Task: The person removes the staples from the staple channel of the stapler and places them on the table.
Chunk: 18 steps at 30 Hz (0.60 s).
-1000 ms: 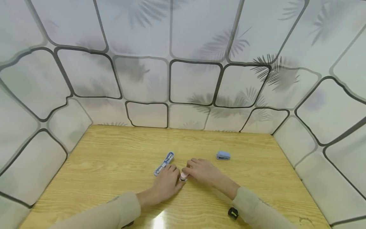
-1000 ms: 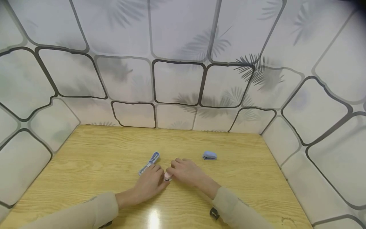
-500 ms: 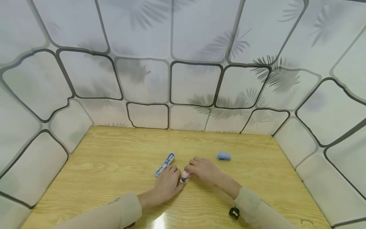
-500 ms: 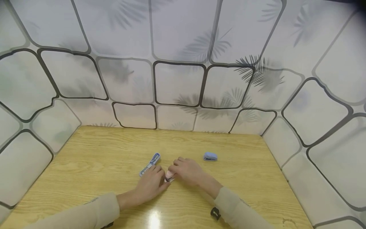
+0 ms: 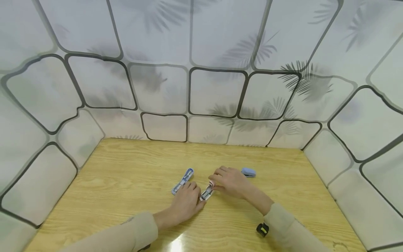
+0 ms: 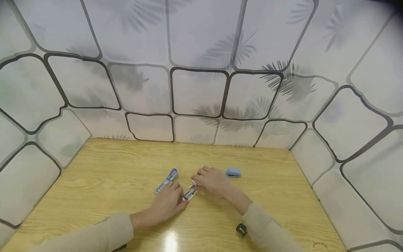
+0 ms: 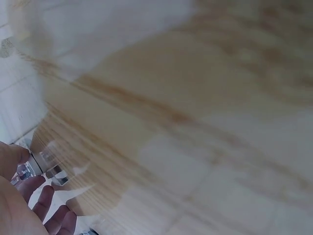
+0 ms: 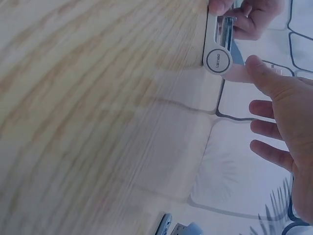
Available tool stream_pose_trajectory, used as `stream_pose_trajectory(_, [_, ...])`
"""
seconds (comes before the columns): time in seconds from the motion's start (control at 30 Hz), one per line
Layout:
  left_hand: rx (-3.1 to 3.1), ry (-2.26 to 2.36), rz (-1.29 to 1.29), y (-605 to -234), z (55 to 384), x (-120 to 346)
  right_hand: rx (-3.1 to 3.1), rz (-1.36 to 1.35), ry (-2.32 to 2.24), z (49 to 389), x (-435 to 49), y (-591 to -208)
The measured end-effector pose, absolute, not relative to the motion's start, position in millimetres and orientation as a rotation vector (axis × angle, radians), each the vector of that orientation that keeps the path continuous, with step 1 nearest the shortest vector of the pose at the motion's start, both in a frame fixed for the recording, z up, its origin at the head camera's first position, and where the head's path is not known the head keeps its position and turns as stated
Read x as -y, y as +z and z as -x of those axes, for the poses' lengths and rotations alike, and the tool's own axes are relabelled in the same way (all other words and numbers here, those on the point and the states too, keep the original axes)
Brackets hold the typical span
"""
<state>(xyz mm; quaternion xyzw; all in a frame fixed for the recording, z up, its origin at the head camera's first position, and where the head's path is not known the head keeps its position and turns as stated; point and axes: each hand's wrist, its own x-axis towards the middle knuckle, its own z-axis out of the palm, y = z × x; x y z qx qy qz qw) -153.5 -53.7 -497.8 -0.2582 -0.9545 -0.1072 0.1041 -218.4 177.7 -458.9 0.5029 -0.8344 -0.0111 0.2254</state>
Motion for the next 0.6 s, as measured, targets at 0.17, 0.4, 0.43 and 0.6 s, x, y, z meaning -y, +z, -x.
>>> stream_pose_trajectory(0.17, [2.826, -0.314, 0.755, -497, 153, 54, 2.308, -1.382, -0.007, 227, -182, -459])
stream_pose_trajectory(0.4, [2.853, -0.32, 0.744, -497, 152, 53, 2.357, -1.333, 0.025, 236, -190, -467])
stream_pose_trajectory(0.43, [2.855, -0.319, 0.742, -497, 152, 53, 2.366, -1.328, 0.026, 237, -191, -467])
stream_pose_trajectory(0.6, [2.855, -0.32, 0.741, -497, 153, 53, 2.45, -1.288, 0.037, 239, -196, -469])
